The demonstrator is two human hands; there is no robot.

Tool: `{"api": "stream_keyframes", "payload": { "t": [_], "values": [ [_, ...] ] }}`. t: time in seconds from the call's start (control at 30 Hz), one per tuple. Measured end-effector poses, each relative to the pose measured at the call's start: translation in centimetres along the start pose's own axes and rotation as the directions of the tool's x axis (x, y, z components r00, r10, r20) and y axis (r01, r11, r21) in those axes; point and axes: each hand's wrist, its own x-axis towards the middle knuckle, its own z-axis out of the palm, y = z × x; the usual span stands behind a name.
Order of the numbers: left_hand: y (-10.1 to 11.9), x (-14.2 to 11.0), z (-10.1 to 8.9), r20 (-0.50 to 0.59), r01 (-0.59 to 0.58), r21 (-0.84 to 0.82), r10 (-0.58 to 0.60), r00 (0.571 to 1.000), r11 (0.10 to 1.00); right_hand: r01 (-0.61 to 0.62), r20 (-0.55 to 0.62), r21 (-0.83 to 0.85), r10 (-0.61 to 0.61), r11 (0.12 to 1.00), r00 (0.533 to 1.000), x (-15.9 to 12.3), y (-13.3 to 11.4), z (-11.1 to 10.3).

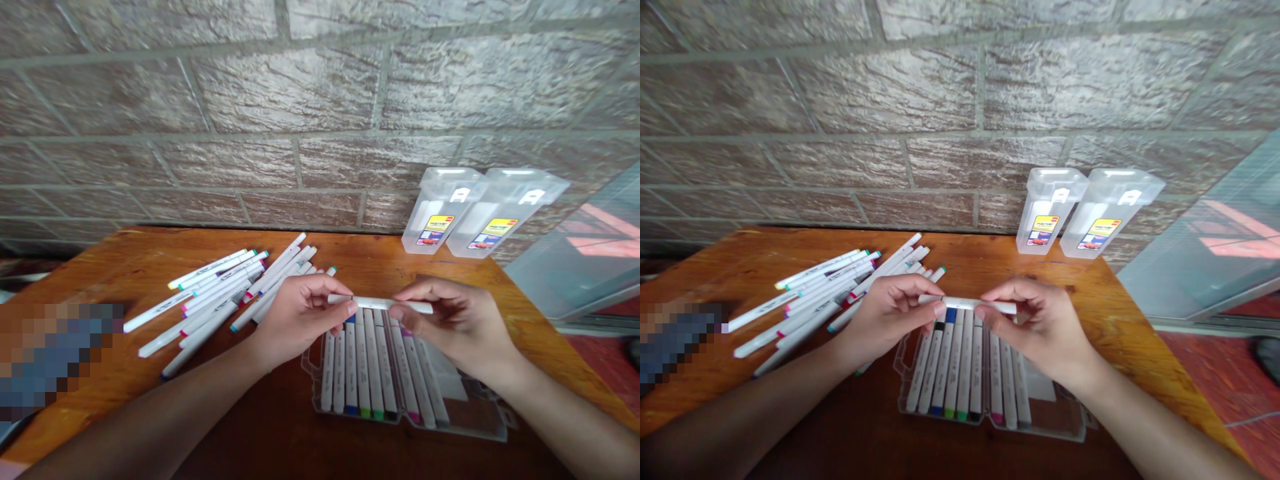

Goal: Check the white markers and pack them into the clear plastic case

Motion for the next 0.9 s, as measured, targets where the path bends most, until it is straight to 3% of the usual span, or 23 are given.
{"api": "stream_keyframes", "payload": {
  "t": [0.13,0.37,0.67,0.9],
  "values": [
    [-0.1,-0.2,0.3,0.013,0.011,0.016,-0.011,1.0,1.0,0.022,0.013,-0.102,-0.021,0.995,1.0,-0.1,-0.1,0.1],
    [-0.3,-0.3,0.3,0.029,0.011,0.02,-0.011,1.0,1.0,0.022,0.003,-0.108,-0.022,0.994,1.0,0.1,0.0,0.1],
    [-0.8,-0.7,0.3,0.065,0.009,0.055,-0.012,0.998,0.998,0.066,0.095,-0.272,-0.041,0.96,0.995,-0.5,0.6,-0.1],
    [-1.1,-1.3,0.8,0.137,0.005,0.078,-0.016,0.99,0.997,0.194,0.124,-0.413,-0.156,0.89,0.98,-0.5,0.0,0.3]
  ]
}}
